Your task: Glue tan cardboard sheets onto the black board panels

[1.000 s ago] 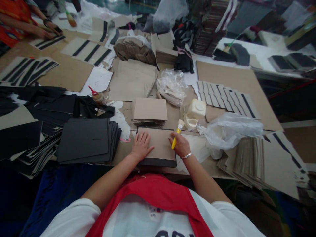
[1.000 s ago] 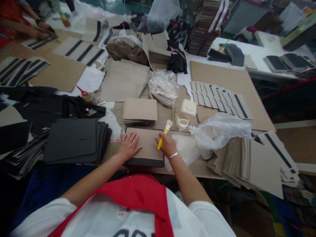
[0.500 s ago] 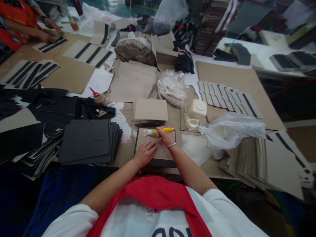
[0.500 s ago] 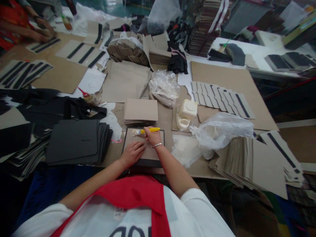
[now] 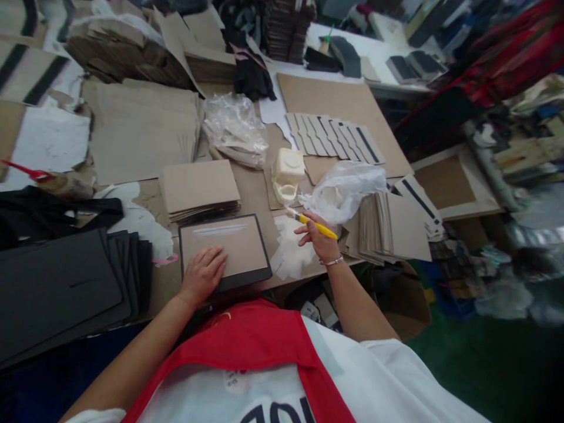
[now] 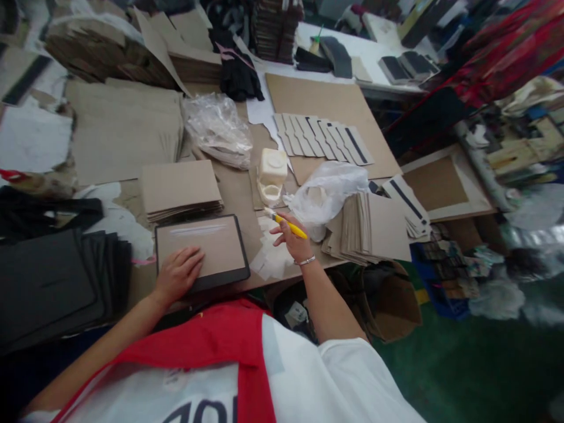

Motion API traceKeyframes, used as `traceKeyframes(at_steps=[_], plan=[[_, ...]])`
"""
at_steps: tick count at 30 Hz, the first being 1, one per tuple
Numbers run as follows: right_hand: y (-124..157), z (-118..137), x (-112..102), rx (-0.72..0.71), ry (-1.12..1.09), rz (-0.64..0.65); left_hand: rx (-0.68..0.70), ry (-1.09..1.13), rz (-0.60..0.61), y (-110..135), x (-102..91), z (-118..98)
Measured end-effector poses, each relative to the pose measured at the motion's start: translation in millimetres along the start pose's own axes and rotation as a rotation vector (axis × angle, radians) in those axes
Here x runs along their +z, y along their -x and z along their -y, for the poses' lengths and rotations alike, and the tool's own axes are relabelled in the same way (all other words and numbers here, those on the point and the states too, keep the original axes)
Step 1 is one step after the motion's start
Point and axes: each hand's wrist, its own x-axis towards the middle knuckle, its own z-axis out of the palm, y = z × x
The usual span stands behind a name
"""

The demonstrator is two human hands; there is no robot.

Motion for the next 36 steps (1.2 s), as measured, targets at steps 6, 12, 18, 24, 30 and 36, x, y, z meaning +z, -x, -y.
traceKeyframes(at_steps=[6, 12, 18, 24, 30, 36], plan=[[40, -105, -8, -0.174, 0.715, -0.029, -0.008, -0.044, 0.025, -3, -1.7, -4], [40, -160, 22, -0.116, 1.037, -0.083, -0.034, -0.052, 0.025, -8, -4.9, -12], [31, -148, 17, -0.172, 0.995, -0.118, -0.108, 0.030, -0.012, -12, -16.2, -27], [54, -70, 33, -0.603, 0.733, -0.007, -0.567, 0.739, 0.163, -52, -10.4, -91], [60, -24, 62, -0.692, 0.552, 0.235, -0.883, 1.487, 0.027, -81, 2.8, -100], [36, -20, 84, -0.358, 0.267, 0.239, -1.047, 1.707, -0.281, -60, -14.5, -71]])
